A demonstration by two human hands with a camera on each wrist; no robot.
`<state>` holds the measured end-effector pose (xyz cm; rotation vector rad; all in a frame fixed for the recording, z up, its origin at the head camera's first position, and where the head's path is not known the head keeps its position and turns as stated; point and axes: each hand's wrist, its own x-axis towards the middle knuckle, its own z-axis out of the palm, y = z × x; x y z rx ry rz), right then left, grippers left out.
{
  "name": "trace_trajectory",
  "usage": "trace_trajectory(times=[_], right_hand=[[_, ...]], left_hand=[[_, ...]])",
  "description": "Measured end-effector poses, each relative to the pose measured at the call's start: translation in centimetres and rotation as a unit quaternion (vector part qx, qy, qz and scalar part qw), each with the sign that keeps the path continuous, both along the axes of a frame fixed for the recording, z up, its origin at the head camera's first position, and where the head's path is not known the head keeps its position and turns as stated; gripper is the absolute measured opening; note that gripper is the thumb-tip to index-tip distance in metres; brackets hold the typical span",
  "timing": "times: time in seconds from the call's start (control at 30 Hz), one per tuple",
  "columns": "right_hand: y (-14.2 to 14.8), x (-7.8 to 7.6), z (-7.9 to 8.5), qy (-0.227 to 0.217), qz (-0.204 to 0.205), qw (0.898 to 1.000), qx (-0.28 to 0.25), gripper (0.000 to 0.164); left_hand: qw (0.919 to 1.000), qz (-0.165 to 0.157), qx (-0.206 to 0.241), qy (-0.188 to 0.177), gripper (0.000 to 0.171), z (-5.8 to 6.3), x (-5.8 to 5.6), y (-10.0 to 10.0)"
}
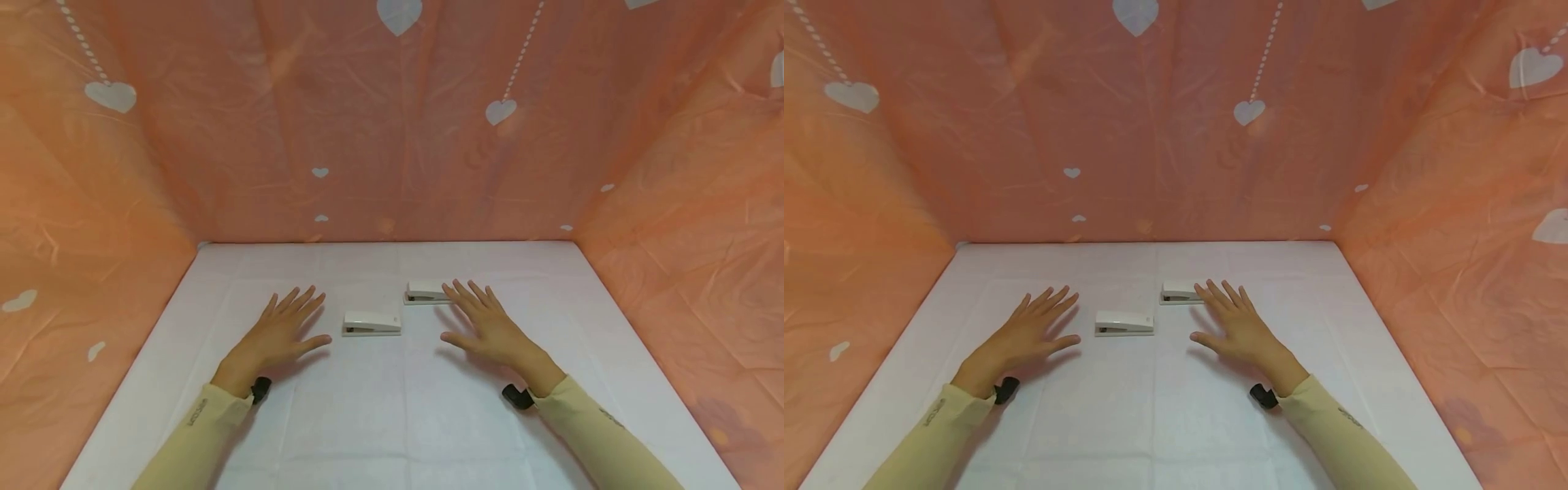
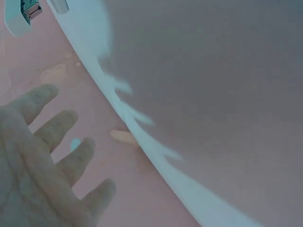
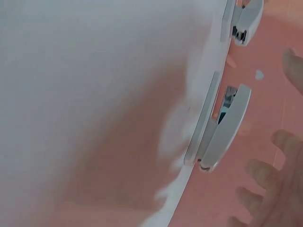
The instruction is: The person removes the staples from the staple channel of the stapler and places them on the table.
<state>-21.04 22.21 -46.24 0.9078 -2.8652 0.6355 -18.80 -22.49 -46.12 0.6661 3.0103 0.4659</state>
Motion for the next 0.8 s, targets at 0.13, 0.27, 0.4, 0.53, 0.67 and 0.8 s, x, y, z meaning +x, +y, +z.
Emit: trace_trajectory(times=[0.13,0.27,0.4,0.53,0.67,0.8], right_hand=[[-0.7,-0.1,0.0,-0.006,0.017,1.0,-0.001,0.093],[-1.6,0.0,0.2,-0.013,0.031,0.999,-0.008,0.095],[-2.5,-0.2,0.3,-0.021,0.044,0.999,-0.015,0.096],[-3.3,-0.3,0.3,-0.039,0.06,0.997,-0.039,0.096],[-4.1,-0.2,0.2,-0.057,0.071,0.994,-0.068,0.095],[-5.2,-0.4,0.0,-0.062,0.075,0.992,-0.076,0.096]], left_hand=[[0.9996,-0.011,0.014,-0.021,0.092,0.1,-0.2,0.2],[0.9983,-0.024,0.032,-0.042,0.092,0.2,-0.5,0.4],[0.9941,-0.044,0.061,-0.078,0.092,0.2,-1.0,0.5],[0.989,-0.051,0.085,-0.11,0.091,0.2,-1.4,0.6],[0.9854,-0.048,0.104,-0.126,0.084,0.3,-1.6,1.0],[0.9814,-0.047,0.125,-0.138,0.073,0.3,-2.0,1.2]])
